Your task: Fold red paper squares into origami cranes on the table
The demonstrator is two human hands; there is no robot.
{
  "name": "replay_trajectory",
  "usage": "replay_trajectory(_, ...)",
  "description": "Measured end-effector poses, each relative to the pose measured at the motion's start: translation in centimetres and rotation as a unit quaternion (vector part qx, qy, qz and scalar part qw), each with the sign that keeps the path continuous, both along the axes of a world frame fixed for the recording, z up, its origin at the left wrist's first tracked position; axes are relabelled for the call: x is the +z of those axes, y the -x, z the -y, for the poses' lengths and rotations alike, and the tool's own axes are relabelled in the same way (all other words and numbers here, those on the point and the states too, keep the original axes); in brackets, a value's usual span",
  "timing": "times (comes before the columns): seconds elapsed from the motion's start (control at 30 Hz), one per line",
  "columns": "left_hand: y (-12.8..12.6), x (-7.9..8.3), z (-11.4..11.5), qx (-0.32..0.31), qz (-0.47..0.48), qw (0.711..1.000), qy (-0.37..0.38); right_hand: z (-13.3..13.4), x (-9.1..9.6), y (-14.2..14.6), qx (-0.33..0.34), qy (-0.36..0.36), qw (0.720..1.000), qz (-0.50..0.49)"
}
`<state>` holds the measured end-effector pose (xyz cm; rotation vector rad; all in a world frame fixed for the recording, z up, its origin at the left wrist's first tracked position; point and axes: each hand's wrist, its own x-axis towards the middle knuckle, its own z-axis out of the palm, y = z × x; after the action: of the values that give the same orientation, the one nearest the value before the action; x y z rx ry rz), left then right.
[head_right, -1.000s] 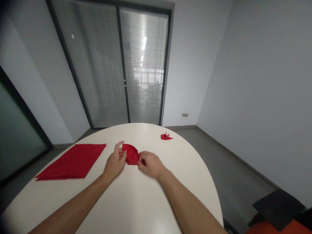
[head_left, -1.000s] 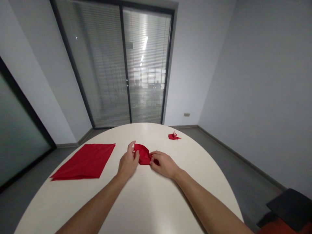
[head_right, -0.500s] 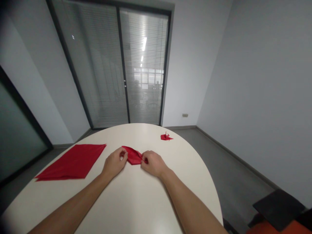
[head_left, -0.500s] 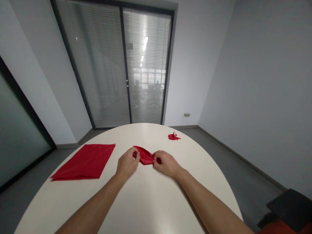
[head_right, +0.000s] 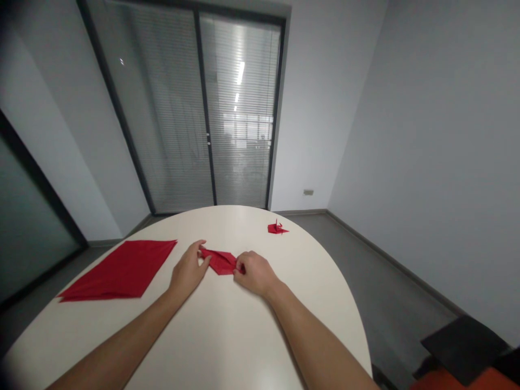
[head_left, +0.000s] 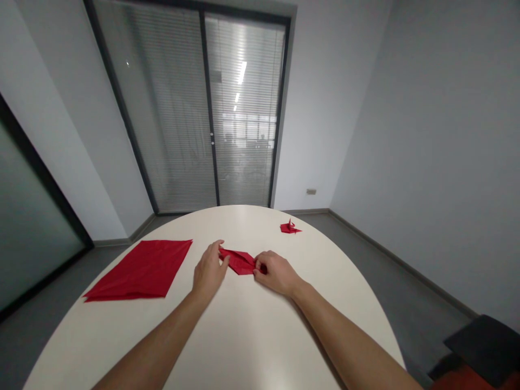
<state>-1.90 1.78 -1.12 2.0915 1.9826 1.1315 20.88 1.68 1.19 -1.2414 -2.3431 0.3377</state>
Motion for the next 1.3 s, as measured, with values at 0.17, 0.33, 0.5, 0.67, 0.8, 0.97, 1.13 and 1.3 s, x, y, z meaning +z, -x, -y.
replay_trajectory(0.17,-0.9,0.0,0.3,-0.118,-0.089,0.985,-0.091,0.0,0.1,0.1,-0.008,-0.009,1.000,0.007)
replay_trajectory(0.33,-1.7,-0.9,0.7,-0.273,-0.142,0.951,-0.021,0.1,0.2,0.1,-0.005,-0.011,1.000,0.012)
replay_trajectory(0.5,-1.4,-1.7,0.3,-0.261,-0.157,0.952,0.038,0.0,0.1,0.1,0.006,-0.016,1.000,0.015)
replay_trajectory(0.67,-1.5,-1.4,0.3,-0.239,-0.195,0.949,0.072,0.0,-0.2,0.6,0.097,-0.052,0.994,0.013)
replay_trajectory(0.8,-1.7,-1.3,0.5,-0.206,-0.213,0.951,0.085,0.3,-0.5,0.8,0.147,-0.023,0.987,0.052)
replay_trajectory(0.97,-2.0,-1.3,0.6,-0.110,-0.228,0.962,0.102,0.8,-0.5,0.7,0.117,0.049,0.987,0.099)
replay_trajectory(1.13,-2.0,-1.2,0.8,-0.093,-0.218,0.967,0.089,0.9,0.1,0.6,0.117,0.065,0.986,0.095)
replay_trajectory(1.3,-1.7,-1.2,0.8,-0.174,-0.195,0.963,0.068,0.9,0.4,0.3,0.111,0.091,0.984,0.104)
